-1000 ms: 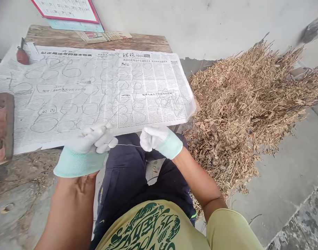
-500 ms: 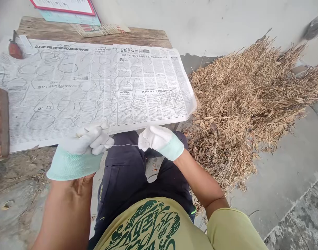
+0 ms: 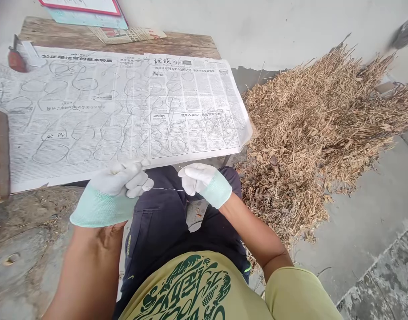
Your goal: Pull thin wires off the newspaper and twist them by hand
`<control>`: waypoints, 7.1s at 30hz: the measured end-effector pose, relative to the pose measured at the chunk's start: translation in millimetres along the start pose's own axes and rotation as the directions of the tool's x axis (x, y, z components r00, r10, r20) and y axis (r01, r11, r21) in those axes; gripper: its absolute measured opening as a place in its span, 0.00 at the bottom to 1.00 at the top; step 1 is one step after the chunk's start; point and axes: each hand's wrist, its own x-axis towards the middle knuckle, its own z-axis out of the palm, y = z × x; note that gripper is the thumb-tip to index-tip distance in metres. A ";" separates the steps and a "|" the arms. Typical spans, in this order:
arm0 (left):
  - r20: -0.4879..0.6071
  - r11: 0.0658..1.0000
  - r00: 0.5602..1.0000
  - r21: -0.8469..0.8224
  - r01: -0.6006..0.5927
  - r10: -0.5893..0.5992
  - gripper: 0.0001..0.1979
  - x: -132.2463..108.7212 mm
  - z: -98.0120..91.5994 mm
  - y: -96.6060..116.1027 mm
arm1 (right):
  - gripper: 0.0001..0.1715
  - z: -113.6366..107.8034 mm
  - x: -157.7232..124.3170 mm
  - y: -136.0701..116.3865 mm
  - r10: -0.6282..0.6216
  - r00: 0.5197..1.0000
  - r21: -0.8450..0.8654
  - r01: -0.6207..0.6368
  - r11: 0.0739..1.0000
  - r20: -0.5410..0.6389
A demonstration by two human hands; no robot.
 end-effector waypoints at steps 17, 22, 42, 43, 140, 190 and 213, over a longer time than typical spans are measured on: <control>0.056 1.000 0.998 -0.024 -0.010 0.011 0.16 -24.9 17.8 -40.0 | 0.19 20.7 5.6 -19.0 0.010 0.994 0.028 -0.007 1.000 -0.105; 0.150 0.996 0.985 0.000 0.087 -0.086 0.19 -15.8 15.4 -43.7 | 0.18 22.5 3.7 -27.3 0.028 0.998 -0.097 -0.034 0.995 -0.060; -0.276 0.926 0.961 0.356 0.124 -0.022 0.30 -5.5 36.9 -64.8 | 0.14 21.6 11.1 7.0 -0.468 0.832 -0.828 0.018 0.560 -0.298; -0.274 0.916 0.961 0.376 0.138 -0.032 0.30 -5.2 38.1 -64.5 | 0.14 20.6 11.4 7.1 -0.474 0.835 -0.838 0.028 0.545 -0.280; 0.169 0.358 0.985 0.922 -0.150 -0.021 0.20 -16.0 -12.6 -34.7 | 0.17 9.3 -14.1 7.3 -0.173 0.980 -0.805 0.027 0.593 -0.094; -0.054 0.621 0.999 0.782 0.048 -0.009 0.21 -25.1 -8.4 -45.6 | 0.12 40.3 -27.5 31.5 0.039 0.961 -0.520 -0.182 0.834 -0.274; 0.085 0.407 0.995 0.908 -0.101 0.059 0.19 -27.4 -3.9 -56.8 | 0.22 27.9 -15.8 42.7 -0.145 0.962 -0.833 -0.119 0.540 -0.231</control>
